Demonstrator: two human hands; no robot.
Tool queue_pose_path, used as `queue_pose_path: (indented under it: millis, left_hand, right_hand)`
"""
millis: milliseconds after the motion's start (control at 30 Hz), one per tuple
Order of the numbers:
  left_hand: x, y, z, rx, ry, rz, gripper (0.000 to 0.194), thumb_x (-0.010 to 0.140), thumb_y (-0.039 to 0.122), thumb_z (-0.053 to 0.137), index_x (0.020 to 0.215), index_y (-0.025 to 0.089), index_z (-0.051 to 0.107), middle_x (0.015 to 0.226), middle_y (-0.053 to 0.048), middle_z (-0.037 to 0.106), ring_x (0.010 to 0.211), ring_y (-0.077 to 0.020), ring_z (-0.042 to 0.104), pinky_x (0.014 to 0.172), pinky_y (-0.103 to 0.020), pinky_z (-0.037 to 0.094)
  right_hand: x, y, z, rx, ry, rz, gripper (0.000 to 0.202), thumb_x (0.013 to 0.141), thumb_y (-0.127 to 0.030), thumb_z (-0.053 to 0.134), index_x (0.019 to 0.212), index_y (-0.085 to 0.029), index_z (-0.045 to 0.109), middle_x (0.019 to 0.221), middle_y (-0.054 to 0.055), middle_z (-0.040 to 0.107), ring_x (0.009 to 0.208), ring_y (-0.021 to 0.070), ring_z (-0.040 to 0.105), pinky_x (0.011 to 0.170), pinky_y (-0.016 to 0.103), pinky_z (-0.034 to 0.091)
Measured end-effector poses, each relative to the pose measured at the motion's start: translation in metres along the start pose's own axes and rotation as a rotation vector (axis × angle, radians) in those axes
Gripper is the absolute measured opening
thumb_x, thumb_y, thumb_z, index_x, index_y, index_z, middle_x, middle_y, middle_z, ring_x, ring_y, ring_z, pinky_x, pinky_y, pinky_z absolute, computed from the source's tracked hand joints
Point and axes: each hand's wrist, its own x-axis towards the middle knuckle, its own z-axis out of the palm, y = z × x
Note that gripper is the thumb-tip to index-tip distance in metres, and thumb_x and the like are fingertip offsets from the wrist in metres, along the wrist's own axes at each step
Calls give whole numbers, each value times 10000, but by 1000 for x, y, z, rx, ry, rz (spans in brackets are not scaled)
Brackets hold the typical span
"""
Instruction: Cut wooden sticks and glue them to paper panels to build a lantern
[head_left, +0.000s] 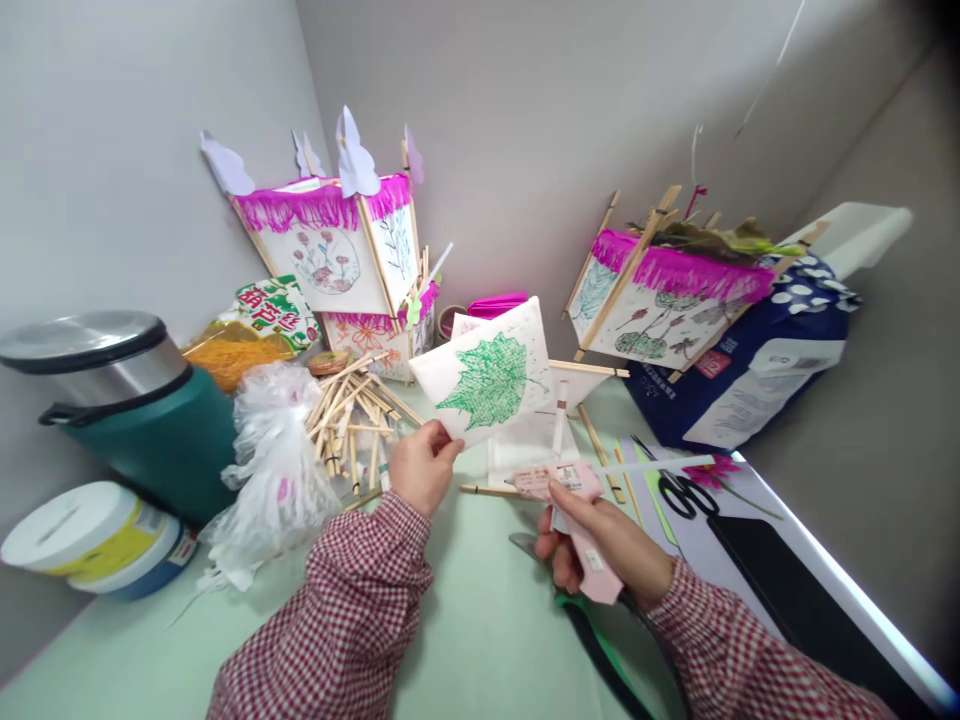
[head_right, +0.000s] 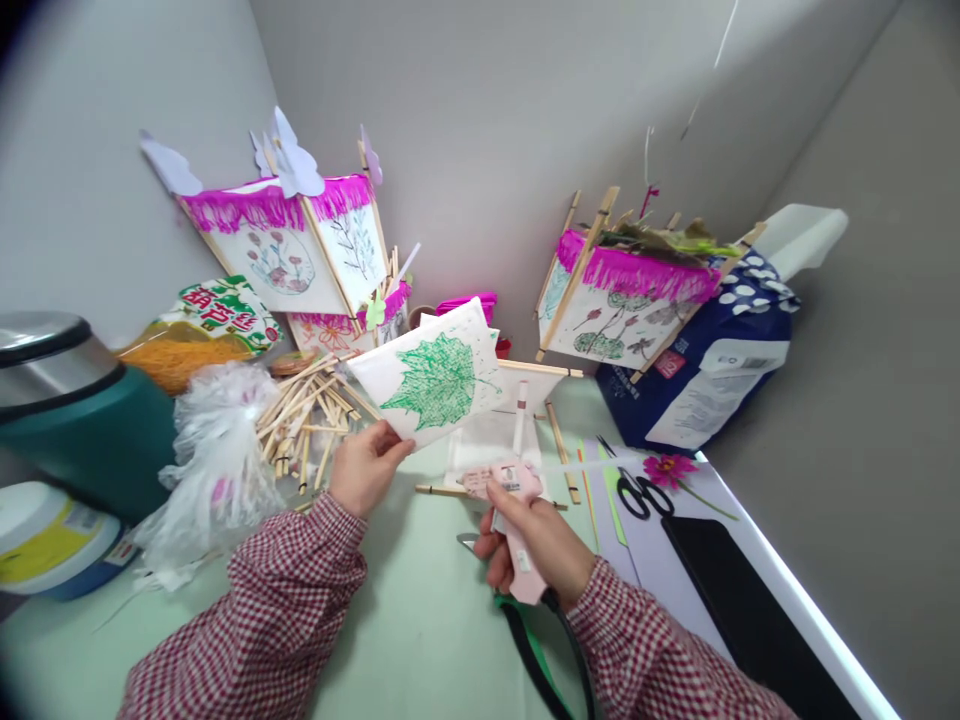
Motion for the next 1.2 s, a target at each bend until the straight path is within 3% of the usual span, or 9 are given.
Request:
queue_pose_path:
  millis: [167, 367, 1200]
  left_hand:
    - [-1, 3, -2, -32, 62, -16, 103, 722, 237, 574, 788, 175, 625, 742, -21, 690, 689, -147, 627, 653, -250, 452]
    - [-5, 11, -3, -3, 53, -13, 71, 721, 216, 580, 768, 188, 626, 728, -7, 694, 677, -142, 629, 647, -244, 441]
    - [1, 5, -12, -34, 129, -33, 112, 722, 244, 577, 793, 184, 639, 757, -21, 697, 698, -148, 633, 654, -245, 462]
  right_hand:
    - [13, 4, 9, -25, 26, 60, 507, 788, -620, 439, 678, -135, 541, 577, 53, 622, 361, 120, 547, 331, 216, 389]
    - [17, 3, 11, -112, 27, 44, 511, 797, -613, 424, 658, -134, 533, 534, 38, 603, 347, 124, 548, 334, 211, 370]
    - [16, -1, 16, -175, 43, 55, 519, 794, -615, 414, 570, -153, 491, 446, 5, 555, 312, 113, 517, 312, 207, 335]
